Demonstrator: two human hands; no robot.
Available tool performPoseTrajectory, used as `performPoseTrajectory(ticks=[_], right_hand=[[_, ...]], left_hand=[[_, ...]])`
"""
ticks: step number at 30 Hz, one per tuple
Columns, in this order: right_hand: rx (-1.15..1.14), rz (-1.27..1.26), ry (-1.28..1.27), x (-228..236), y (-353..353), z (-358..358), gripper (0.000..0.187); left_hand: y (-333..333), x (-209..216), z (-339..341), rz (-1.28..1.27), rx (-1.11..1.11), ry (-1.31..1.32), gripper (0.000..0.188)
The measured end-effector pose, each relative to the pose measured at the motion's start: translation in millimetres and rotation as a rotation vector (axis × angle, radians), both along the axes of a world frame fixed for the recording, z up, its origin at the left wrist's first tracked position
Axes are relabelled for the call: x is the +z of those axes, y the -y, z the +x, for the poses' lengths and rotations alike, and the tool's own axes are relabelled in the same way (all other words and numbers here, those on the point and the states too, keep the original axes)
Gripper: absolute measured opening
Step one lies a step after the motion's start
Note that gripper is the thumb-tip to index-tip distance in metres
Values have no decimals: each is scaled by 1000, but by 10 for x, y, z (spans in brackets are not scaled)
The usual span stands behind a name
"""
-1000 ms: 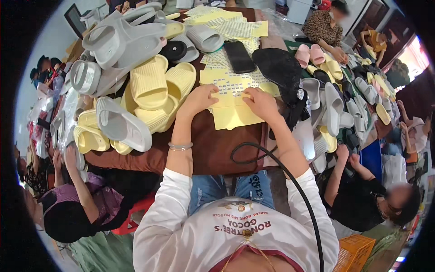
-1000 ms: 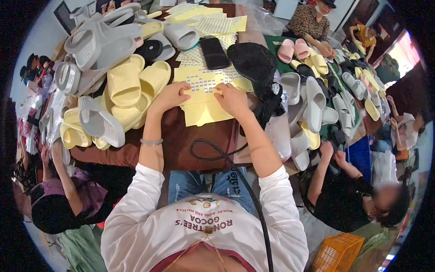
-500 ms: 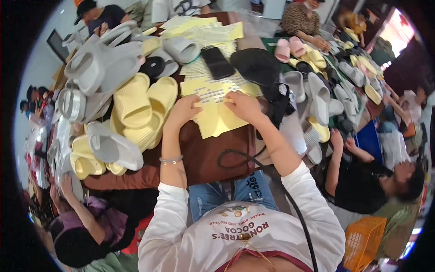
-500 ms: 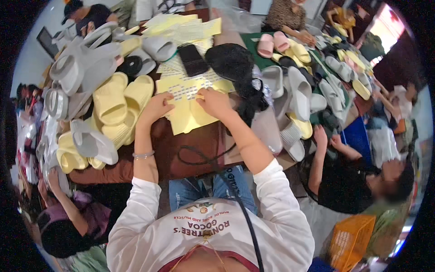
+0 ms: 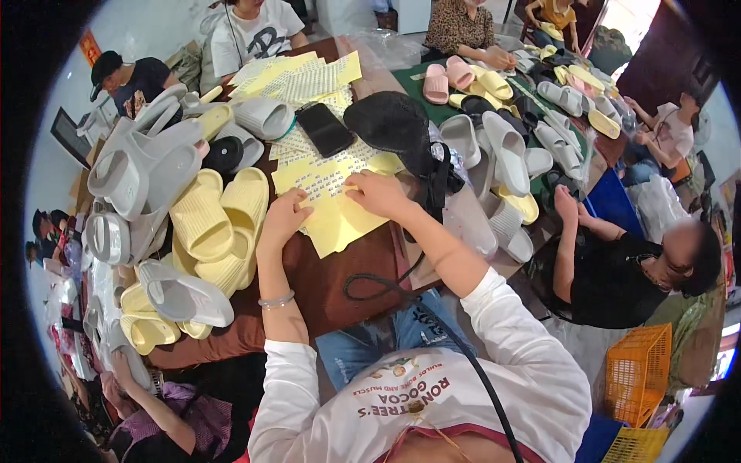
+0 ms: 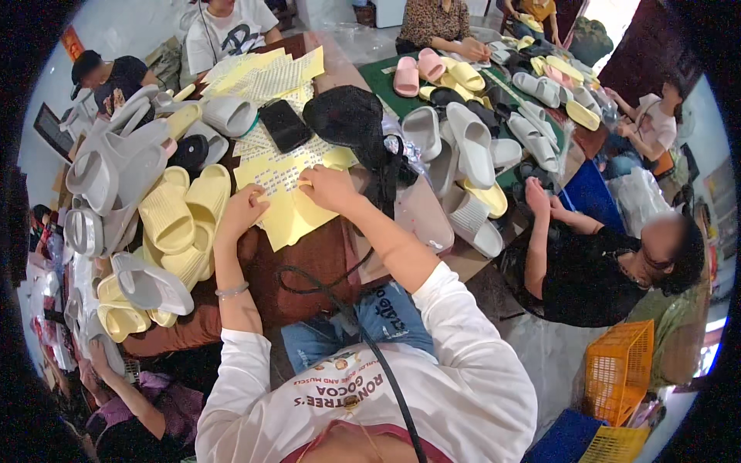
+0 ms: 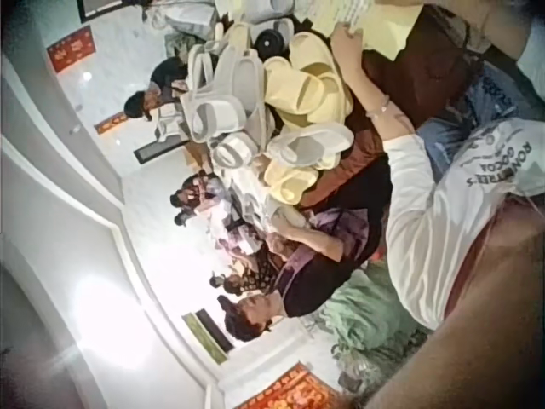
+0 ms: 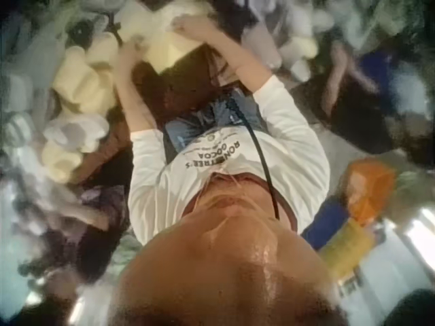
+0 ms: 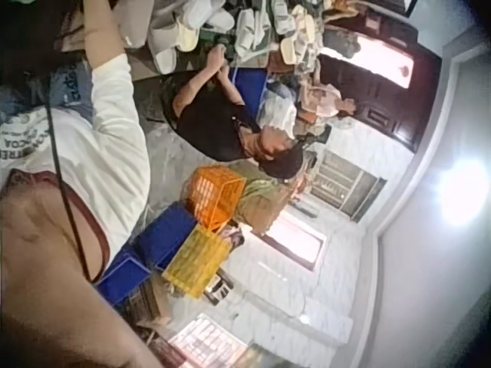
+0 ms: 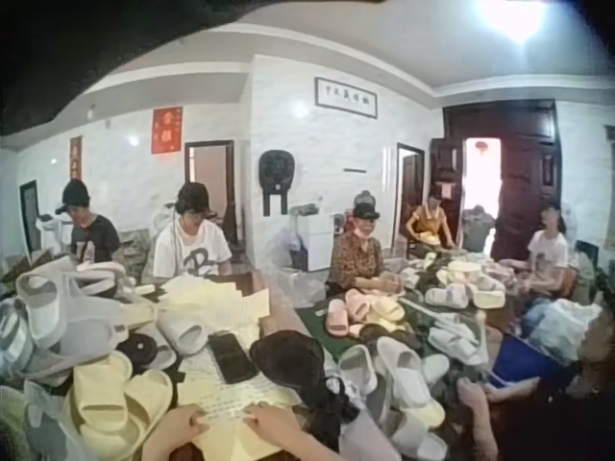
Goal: The person labels slippers by peeling stickers from sheets and applying them to the slippers by hand before setting the slippers aside.
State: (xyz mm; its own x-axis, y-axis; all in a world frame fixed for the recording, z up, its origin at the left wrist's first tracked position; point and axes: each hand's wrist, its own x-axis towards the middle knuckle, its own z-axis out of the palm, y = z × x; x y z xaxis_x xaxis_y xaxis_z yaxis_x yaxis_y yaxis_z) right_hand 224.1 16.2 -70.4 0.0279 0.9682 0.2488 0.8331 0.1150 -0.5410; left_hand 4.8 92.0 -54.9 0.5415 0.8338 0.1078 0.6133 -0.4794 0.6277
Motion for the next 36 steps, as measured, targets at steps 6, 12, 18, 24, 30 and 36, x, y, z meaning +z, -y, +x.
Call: performPoseTrajectory(ticks=[6,12,18,24,30,36], right_hand=[[4,43,15,-35,-23,-28,22],[18,64,-8,-40,-23,9,22],[7,30,32,-58,12,-4,22],[25,36,23,-37,-6,-23,24],[18,44,25,49,15,-18,21],[-221,378,-470,611,137,341,19]], left_hand=[[12,21,-10,12,3,28,33],[15,48,-1,27,-14,-5,32],[103,72,12,-6,15,-26,33],[57,81,7,17,0,-111,32],[35,27,16,55,-30,-51,31],[76,80,94,90,-13,-142,30]])
